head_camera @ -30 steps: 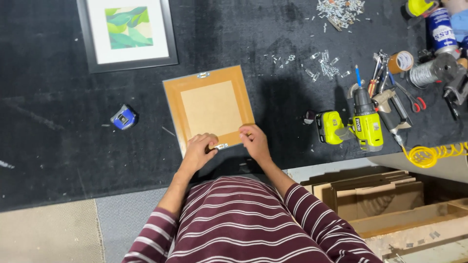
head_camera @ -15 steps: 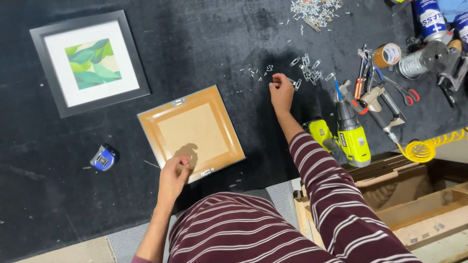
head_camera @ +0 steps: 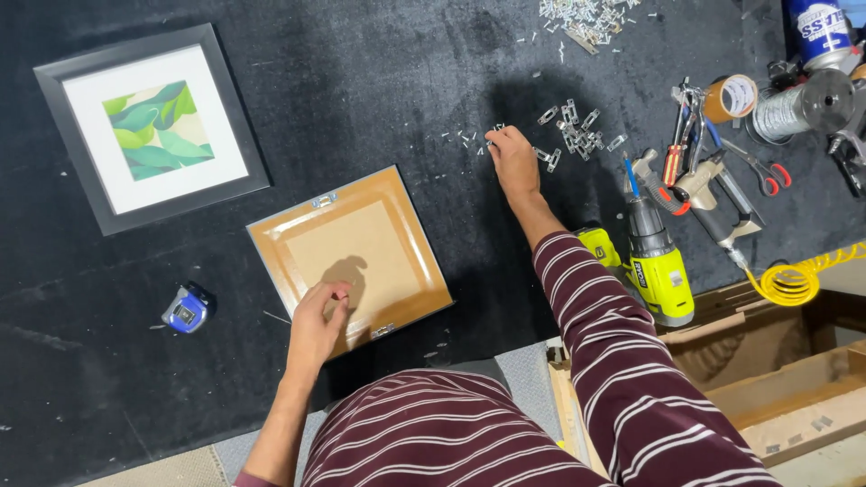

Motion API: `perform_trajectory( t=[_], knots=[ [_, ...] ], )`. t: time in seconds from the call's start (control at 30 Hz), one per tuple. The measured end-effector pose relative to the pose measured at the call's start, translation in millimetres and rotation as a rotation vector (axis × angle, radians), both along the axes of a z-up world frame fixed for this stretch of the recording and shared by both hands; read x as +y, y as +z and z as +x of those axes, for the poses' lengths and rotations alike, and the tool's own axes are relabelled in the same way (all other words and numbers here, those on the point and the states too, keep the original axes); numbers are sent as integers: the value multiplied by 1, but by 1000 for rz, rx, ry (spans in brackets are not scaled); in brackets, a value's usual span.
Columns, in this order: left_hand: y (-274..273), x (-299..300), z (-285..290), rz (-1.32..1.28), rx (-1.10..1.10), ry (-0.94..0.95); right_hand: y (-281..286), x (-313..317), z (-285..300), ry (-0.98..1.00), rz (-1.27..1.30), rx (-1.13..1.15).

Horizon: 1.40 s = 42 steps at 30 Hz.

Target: Attaching hanging hardware to the back of picture frames using a power drill and screws.

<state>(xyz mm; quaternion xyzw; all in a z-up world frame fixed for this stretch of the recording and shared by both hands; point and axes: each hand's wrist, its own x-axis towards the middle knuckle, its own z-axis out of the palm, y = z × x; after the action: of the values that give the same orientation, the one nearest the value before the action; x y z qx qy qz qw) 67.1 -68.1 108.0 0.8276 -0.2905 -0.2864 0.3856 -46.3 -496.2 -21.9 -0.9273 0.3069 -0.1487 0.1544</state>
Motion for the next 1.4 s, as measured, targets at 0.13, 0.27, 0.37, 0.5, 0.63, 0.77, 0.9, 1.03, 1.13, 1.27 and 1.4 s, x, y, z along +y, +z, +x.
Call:
perform_trajectory(
  t=[0.13, 0.27, 0.37, 0.5, 0.63, 0.77, 0.9, 1.03, 1.13, 1.27, 1.4],
  knots=[
    [0, -1, 0, -24, -8, -19, -5, -4, -1, 81, -171, 72],
    [5, 4, -4, -44, -11, -21, -10, -4, -3, 95, -205, 84],
    [11, 10, -9, -38, 14, -12, 0, 13, -3, -1, 48, -128],
    [0, 22, -16, -43, 91, 100, 30, 95, 8, 34, 336, -302],
    [-42, 31, -27, -67, 142, 162, 30, 186, 26, 368, 431, -100],
    [-45, 29, -29, -38, 143, 194, 28, 226, 41, 399, 395, 120],
    [-36, 34, -32, -45, 138, 223, 31, 237, 37, 224, 561, 44],
    [-7, 29, -45, -40, 145, 183, 34, 270, 1, 62, 1084, -179],
    [0, 29, -63, -100, -48, 20, 59, 305, -38, -124, 1216, -75],
    [-22, 29, -81, -100, -220, -99, 56, 323, -75, -282, 1318, -37],
    [-35, 29, -93, -137, -394, -191, 60, 328, -93, -360, 1342, -46]
  ],
)
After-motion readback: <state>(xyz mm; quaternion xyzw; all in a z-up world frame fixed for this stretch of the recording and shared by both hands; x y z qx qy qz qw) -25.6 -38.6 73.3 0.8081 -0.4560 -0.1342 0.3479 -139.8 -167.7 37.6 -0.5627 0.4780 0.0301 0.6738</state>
